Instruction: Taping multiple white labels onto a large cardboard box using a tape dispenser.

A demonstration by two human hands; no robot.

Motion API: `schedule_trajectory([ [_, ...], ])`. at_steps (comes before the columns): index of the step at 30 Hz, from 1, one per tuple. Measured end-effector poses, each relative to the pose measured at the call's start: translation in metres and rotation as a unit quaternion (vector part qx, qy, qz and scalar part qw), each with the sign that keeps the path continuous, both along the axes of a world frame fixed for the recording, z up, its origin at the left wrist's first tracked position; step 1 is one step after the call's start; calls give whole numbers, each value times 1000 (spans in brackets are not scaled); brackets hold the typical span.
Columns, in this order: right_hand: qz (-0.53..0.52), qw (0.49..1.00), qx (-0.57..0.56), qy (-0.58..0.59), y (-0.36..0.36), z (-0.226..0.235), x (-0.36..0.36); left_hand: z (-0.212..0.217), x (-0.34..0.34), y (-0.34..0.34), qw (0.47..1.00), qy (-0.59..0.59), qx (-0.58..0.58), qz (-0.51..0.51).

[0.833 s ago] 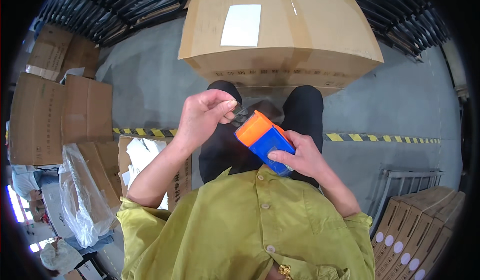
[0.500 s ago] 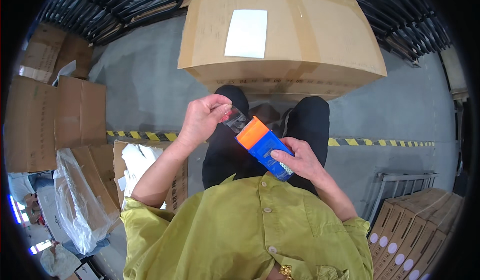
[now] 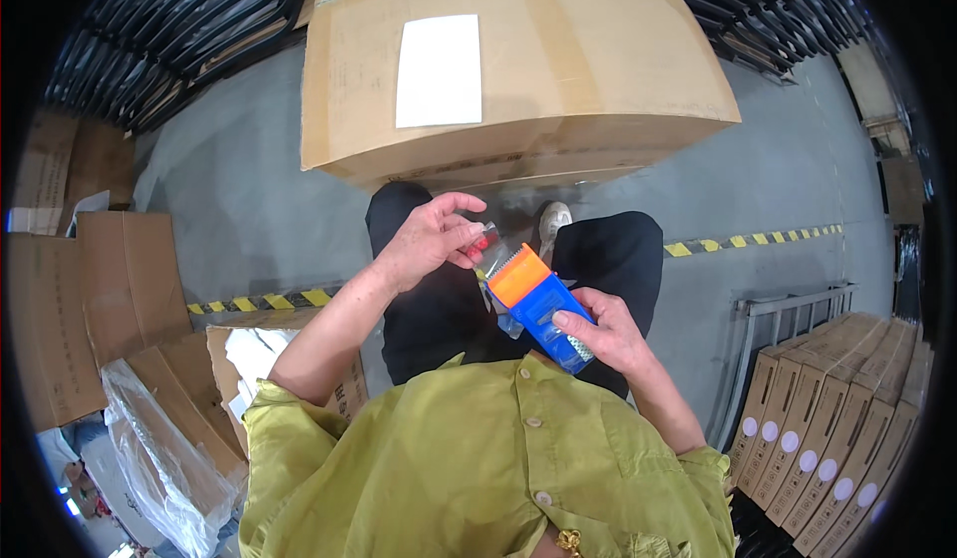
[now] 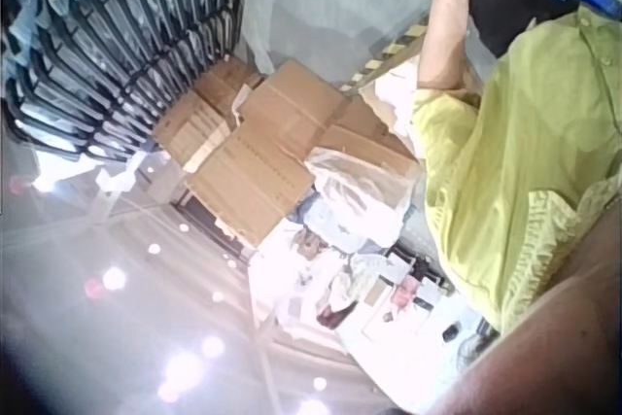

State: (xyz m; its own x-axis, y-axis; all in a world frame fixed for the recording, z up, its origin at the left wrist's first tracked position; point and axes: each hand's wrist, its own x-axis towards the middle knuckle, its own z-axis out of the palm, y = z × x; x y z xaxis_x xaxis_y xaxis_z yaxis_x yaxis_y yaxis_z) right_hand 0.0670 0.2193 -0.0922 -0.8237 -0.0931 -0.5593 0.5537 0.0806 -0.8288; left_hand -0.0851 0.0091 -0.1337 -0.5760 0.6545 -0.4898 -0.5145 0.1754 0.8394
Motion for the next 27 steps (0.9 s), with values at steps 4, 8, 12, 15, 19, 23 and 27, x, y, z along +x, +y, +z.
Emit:
schedule_trajectory([
  [4,2,1000,19,16,8,-7,6,-4,1,-1,997,-41,60,11],
  [8,3,1000,-22,13,12,-5,0,-1,8,-7,992,-86,80,52],
  [12,7,999,-39,26,15,-14,-2,-3,21,-13,987,-72,131,61],
  [15,12,999,-43,24,17,-13,-4,-3,26,-12,988,-26,144,45],
  [19,-6,999,-32,26,21,-18,7,7,8,-18,941,311,-54,121],
  [23,-58,998,-38,6,26,-20,20,53,-41,-8,644,719,-250,80],
  [27,-102,992,-69,23,25,-20,27,43,-80,-2,608,727,-314,-54],
])
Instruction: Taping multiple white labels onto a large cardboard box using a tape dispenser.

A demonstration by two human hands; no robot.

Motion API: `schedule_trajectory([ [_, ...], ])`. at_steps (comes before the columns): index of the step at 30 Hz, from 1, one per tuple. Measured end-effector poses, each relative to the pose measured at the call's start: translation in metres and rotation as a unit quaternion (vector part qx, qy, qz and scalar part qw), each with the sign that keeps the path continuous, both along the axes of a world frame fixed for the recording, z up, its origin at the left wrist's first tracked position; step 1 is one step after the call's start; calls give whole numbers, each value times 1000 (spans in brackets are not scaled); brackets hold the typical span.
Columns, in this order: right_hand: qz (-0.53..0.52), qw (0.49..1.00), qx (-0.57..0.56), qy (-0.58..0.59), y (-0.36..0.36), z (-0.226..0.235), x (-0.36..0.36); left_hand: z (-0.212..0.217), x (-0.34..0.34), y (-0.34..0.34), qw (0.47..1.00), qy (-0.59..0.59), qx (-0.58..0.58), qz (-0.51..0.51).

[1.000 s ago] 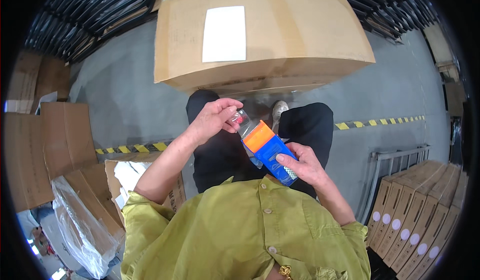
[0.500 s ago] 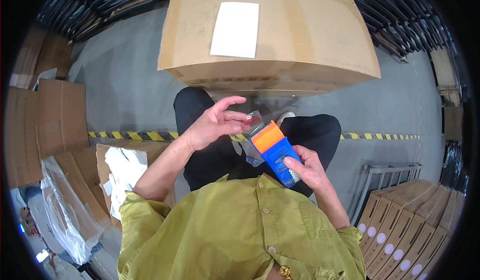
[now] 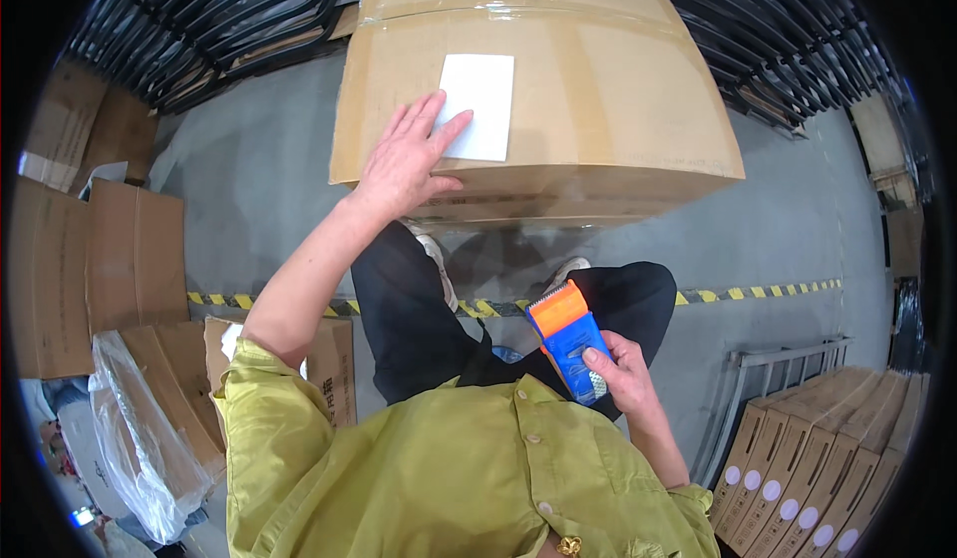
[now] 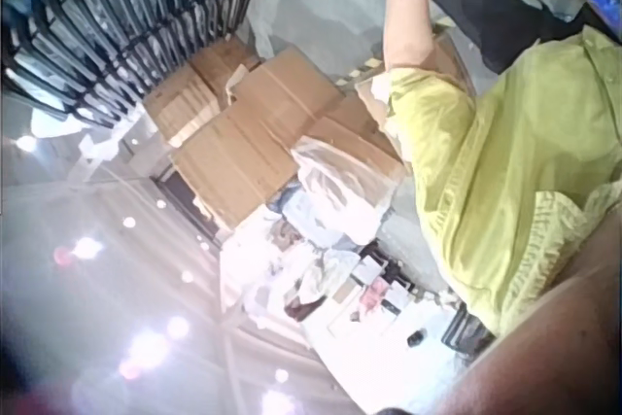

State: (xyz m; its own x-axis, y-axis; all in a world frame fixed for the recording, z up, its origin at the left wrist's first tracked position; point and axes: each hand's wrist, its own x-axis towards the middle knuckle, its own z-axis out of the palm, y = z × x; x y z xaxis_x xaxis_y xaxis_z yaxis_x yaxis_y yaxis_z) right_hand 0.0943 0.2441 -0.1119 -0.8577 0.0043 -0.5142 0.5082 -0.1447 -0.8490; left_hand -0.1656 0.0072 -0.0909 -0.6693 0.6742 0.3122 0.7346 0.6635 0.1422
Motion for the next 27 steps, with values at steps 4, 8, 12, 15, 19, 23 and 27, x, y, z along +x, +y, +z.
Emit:
schedule_trajectory([
  [4,-23,999,-12,26,4,5,2,-15,29,34,999,27,26,31],
  [8,-57,996,-29,68,13,15,5,21,68,67,994,61,25,88],
  [12,-76,990,-32,118,21,22,14,8,93,60,901,-315,298,20],
  [15,-50,990,-28,131,24,26,16,-33,87,61,531,-801,270,64],
  [19,-31,990,-21,137,20,26,23,-28,98,74,404,-884,219,87],
  [23,-13,993,-30,114,17,26,29,-18,95,76,491,-829,265,31],
  [27,5,997,5,76,-2,24,26,12,83,57,742,-599,294,-63],
])
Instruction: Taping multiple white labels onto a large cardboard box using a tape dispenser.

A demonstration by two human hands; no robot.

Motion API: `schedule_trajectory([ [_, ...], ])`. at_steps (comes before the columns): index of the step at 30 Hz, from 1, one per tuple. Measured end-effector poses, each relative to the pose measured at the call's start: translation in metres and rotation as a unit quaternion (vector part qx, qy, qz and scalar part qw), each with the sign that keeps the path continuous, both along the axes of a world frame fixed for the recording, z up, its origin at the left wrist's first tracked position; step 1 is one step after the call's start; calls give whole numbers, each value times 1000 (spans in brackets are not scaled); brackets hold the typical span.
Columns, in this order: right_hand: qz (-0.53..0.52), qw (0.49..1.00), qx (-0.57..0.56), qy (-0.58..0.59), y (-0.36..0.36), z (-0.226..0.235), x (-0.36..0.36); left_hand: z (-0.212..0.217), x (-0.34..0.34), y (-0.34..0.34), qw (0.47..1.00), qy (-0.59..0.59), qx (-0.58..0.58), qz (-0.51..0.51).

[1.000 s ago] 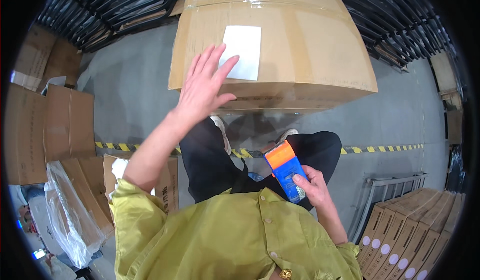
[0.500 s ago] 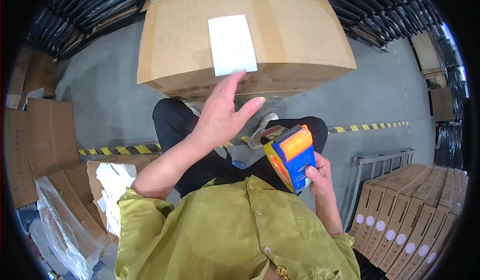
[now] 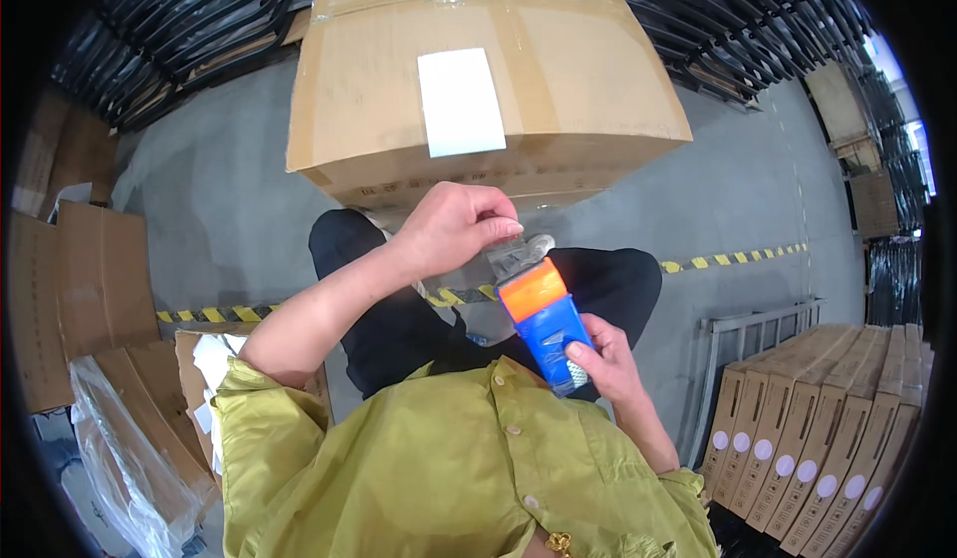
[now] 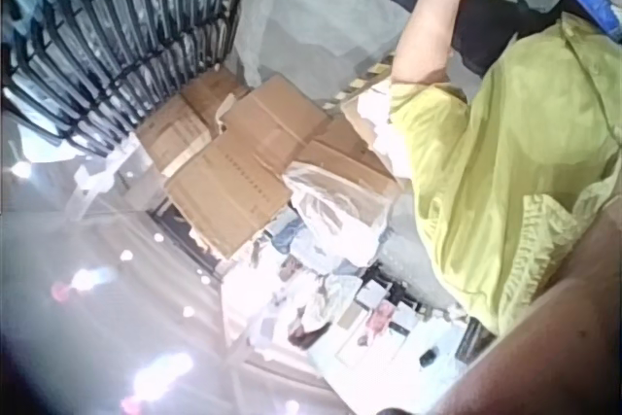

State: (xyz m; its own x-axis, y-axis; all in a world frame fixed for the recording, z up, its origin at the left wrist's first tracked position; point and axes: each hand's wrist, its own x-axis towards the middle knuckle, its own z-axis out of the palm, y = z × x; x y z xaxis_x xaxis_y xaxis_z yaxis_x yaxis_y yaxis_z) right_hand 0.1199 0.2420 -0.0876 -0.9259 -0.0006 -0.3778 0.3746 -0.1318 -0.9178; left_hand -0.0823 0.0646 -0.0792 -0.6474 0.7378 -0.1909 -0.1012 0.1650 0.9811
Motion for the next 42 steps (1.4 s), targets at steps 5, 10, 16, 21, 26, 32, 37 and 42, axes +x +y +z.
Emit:
schedule_trajectory([
  [5,14,1000,-3,21,-19,10,-32,23,-21,-13,896,441,-41,-6],
  [10,15,998,4,65,-30,20,-38,54,-47,-21,921,380,-83,24],
  [16,-9,999,2,42,-36,32,-45,56,-80,-16,934,339,-109,36],
  [21,-33,998,-29,52,-44,39,-45,52,-106,-7,922,382,-61,10],
  [26,-50,997,-45,30,-44,52,-61,45,-135,4,920,390,-48,8],
  [32,-51,991,-117,50,-63,57,-102,36,-172,10,913,398,-84,13],
  [37,-52,993,-102,18,-64,61,-111,26,-181,9,917,387,-95,14],
  [42,-57,994,-92,3,-62,56,-121,27,-187,12,911,397,-108,22],
])
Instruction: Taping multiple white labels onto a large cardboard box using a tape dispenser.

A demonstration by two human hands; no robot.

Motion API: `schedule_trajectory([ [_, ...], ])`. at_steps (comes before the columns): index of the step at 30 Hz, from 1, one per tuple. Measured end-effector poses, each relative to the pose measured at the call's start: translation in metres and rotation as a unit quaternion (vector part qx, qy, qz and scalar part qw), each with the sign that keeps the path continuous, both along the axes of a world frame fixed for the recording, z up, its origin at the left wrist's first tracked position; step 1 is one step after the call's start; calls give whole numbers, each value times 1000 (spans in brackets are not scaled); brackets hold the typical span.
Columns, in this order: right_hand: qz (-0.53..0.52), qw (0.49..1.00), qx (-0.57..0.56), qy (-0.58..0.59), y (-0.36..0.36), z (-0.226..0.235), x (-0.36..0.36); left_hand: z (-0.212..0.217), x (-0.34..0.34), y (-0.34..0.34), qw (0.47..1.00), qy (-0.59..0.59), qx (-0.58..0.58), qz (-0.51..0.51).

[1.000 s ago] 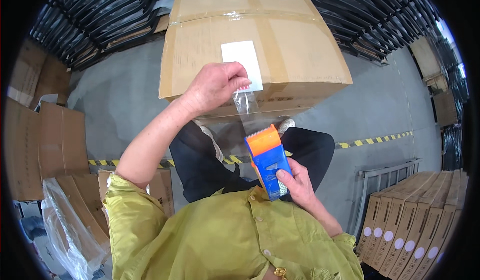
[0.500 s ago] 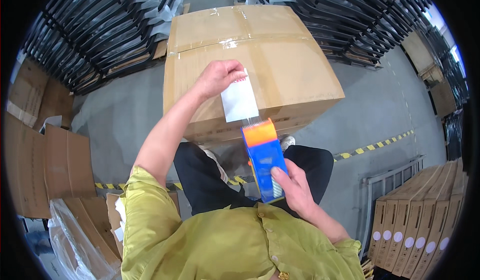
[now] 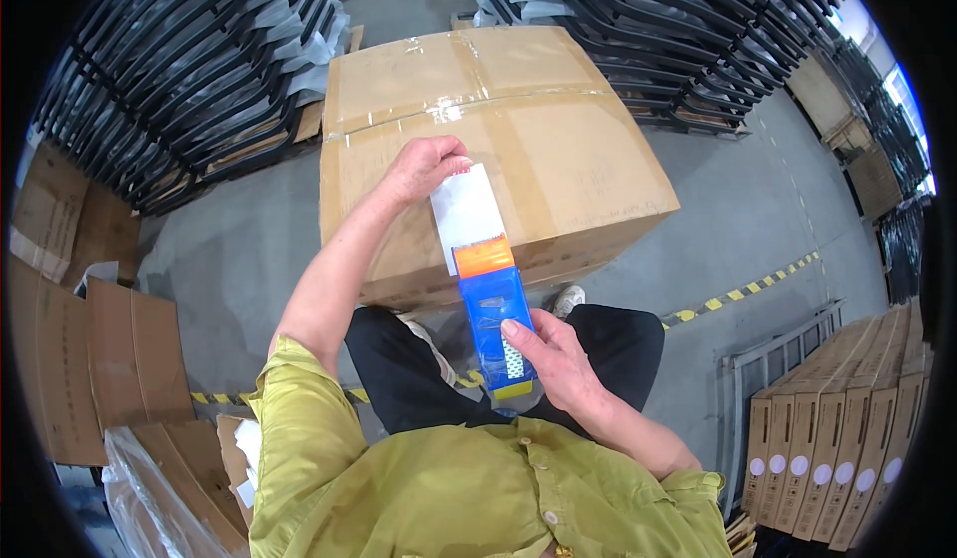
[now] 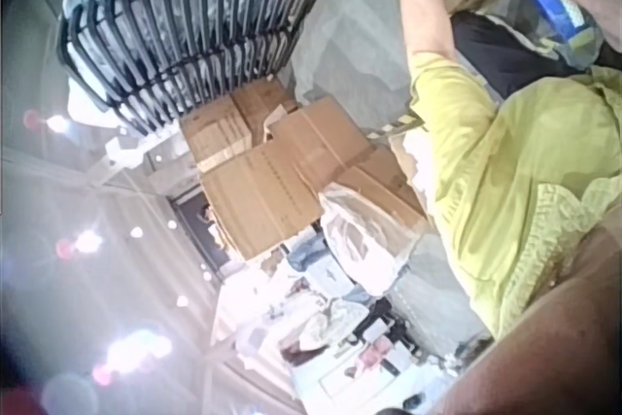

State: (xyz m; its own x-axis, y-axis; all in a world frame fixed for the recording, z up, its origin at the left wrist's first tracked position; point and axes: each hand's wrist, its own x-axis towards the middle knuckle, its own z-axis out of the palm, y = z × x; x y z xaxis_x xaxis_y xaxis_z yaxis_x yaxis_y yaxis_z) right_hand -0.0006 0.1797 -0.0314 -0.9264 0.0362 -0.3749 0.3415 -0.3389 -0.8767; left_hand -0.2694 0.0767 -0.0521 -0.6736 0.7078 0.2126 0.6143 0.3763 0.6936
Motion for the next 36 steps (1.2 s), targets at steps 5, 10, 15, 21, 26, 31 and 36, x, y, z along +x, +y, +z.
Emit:
schedule_trajectory([
  [5,-14,1000,0,3,0,-7,-2,-1,-1,-3,1000,-15,4,7],
  [10,-5,1000,-8,-10,4,-12,5,-4,6,-11,998,-55,22,15],
  [15,12,999,-10,-30,21,-11,37,30,49,-24,938,-315,139,-20],
  [21,15,999,30,-20,32,-21,59,42,66,-46,908,-399,74,-102],
  [26,13,1000,8,-11,35,-17,65,42,85,-51,915,-370,110,-119],
  [31,15,999,-42,-13,40,-13,71,44,99,-46,951,-269,120,-95],
  [36,28,998,-62,-6,45,-7,75,41,100,-46,993,-79,50,-77],
])
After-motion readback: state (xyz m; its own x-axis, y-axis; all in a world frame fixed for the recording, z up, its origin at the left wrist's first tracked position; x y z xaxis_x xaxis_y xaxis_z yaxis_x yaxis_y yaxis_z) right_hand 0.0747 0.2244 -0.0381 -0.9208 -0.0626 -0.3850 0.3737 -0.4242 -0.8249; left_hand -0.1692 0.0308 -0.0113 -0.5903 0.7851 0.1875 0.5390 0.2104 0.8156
